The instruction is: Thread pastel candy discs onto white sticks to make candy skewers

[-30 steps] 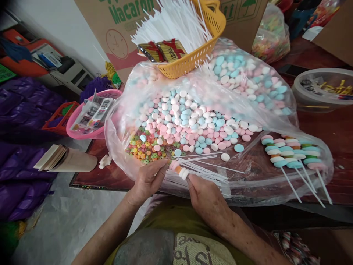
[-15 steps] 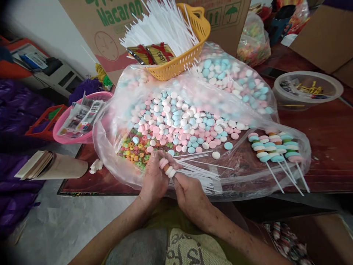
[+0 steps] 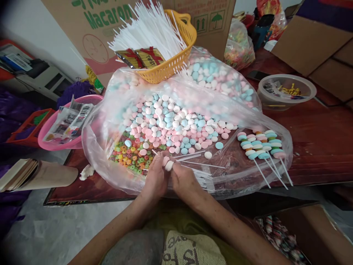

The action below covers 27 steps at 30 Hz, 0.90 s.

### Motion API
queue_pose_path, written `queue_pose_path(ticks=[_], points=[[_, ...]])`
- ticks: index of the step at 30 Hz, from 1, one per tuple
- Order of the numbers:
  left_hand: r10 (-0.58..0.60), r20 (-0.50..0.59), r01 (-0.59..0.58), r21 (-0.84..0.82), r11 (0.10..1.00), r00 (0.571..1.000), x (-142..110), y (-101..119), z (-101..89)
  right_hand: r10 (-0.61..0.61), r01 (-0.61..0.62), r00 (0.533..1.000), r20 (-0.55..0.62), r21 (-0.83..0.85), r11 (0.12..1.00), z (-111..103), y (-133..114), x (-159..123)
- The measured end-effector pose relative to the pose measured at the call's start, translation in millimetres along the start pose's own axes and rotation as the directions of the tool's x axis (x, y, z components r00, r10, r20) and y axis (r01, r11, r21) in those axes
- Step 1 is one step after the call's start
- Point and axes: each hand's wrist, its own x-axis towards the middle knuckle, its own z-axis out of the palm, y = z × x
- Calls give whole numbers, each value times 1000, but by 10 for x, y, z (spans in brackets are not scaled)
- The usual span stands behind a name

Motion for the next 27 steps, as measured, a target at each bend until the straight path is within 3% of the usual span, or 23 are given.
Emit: queue_pose_path(ticks=[2, 4, 5, 7, 9, 10, 11, 13, 16, 18, 21, 24, 27], points=[[75, 63, -87, 213, 973, 995, 115, 112, -90, 63, -63, 997, -41, 1, 998, -194, 115, 36], [177, 117, -212, 531, 820, 977, 259, 239, -145, 162, -167, 980, -116, -29, 986, -372, 215, 94], [206, 156, -255, 701, 666, 966, 333, 286, -148, 203, -212, 968, -146, -47, 976, -429, 249, 142], [179, 255, -296, 920, 258, 950, 462, 318, -101, 231, -246, 960, -161, -82, 966, -455, 283, 281], [100, 322, -314, 945, -89, 941, 540, 272, -27, 199, -209, 975, -96, -114, 971, -384, 291, 455], [77, 346, -326, 925, -197, 935, 554, 230, 0, 171, -175, 984, -43, -128, 976, -332, 297, 539], [74, 376, -346, 901, -262, 924, 555, 185, 12, 143, -139, 990, 16, -137, 981, -281, 311, 611], [85, 458, -414, 858, -304, 885, 526, 107, -17, 105, -90, 989, 105, -144, 985, -208, 365, 703], [127, 558, -520, 820, -241, 820, 474, 67, -146, 114, -98, 988, 105, -148, 984, -202, 469, 707], [198, 527, -517, 850, -104, 826, 465, 89, -234, 136, -124, 987, 83, -136, 983, -239, 500, 666], [266, 443, -498, 845, 195, 856, 477, 141, -325, 189, -180, 980, 60, -128, 975, -247, 444, 618], [211, 403, -451, 727, 517, 891, 451, 175, -373, 238, -232, 971, 25, -159, 960, -129, 331, 610], [111, 224, -220, 553, 803, 968, 353, 217, -402, 245, -237, 969, 19, -192, 952, 30, 264, 598]])
